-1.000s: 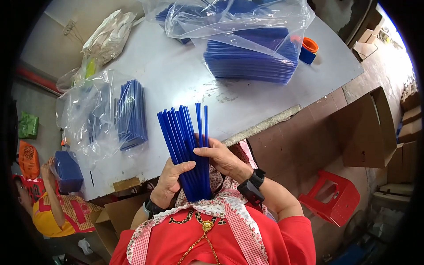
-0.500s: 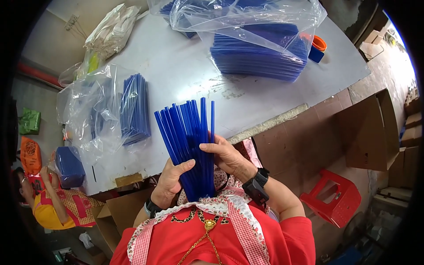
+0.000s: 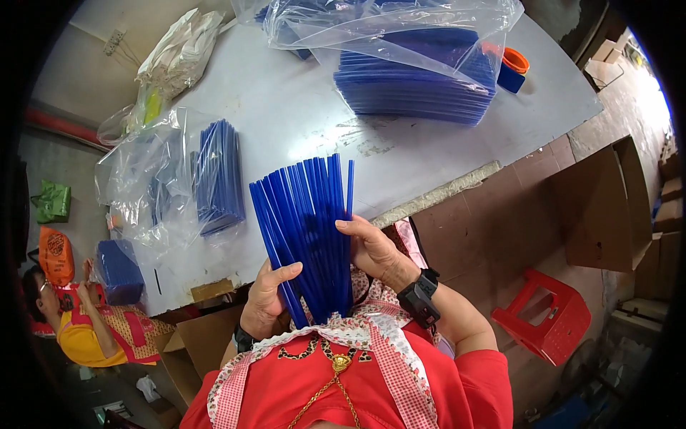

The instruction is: The person gathers blue plastic straws by hand, aligns them into a bundle, and slides the bundle into a clear plastic bag. They then set the filled bag aside and repeat the process with another set of straws.

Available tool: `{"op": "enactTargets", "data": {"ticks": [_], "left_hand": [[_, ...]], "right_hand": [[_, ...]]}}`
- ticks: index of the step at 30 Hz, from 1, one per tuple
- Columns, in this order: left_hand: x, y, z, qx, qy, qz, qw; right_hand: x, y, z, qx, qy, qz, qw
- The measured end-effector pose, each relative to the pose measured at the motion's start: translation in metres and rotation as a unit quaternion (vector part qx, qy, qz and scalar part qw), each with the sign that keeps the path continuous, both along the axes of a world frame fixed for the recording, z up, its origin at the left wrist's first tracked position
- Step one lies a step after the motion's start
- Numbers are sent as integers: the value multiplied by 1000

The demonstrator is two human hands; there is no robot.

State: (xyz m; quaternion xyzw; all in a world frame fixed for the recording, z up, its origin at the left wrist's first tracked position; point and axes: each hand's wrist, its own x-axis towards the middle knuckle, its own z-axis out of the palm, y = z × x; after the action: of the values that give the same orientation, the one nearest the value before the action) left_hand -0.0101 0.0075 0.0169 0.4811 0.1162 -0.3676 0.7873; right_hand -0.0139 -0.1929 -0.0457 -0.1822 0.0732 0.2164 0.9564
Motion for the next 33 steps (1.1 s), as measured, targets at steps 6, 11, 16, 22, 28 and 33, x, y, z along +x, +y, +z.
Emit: {"op": "enactTargets", "data": {"ticks": [6, 11, 16, 22, 28, 33], "left_hand": [[-3, 5, -6, 16, -28, 8, 999], [-5, 5, -2, 22, -26, 19, 999], [-8, 6, -7, 10, -35, 29, 999], [-7, 7, -4, -8, -24, 29, 999], [-8, 8, -3, -24, -26, 27, 999], [-9, 6, -3, -25, -26, 33, 999]], "right_hand": [[0, 0, 7, 16, -1, -5, 1000], [-1, -1, 3, 21, -3, -8, 1000], [-3, -2, -5, 25, 18, -5, 1000], [-2, 0, -6, 50, 26, -13, 998], [-5, -3, -13, 36, 41, -25, 998], [-7, -3, -16, 43, 53, -26, 997]]}}
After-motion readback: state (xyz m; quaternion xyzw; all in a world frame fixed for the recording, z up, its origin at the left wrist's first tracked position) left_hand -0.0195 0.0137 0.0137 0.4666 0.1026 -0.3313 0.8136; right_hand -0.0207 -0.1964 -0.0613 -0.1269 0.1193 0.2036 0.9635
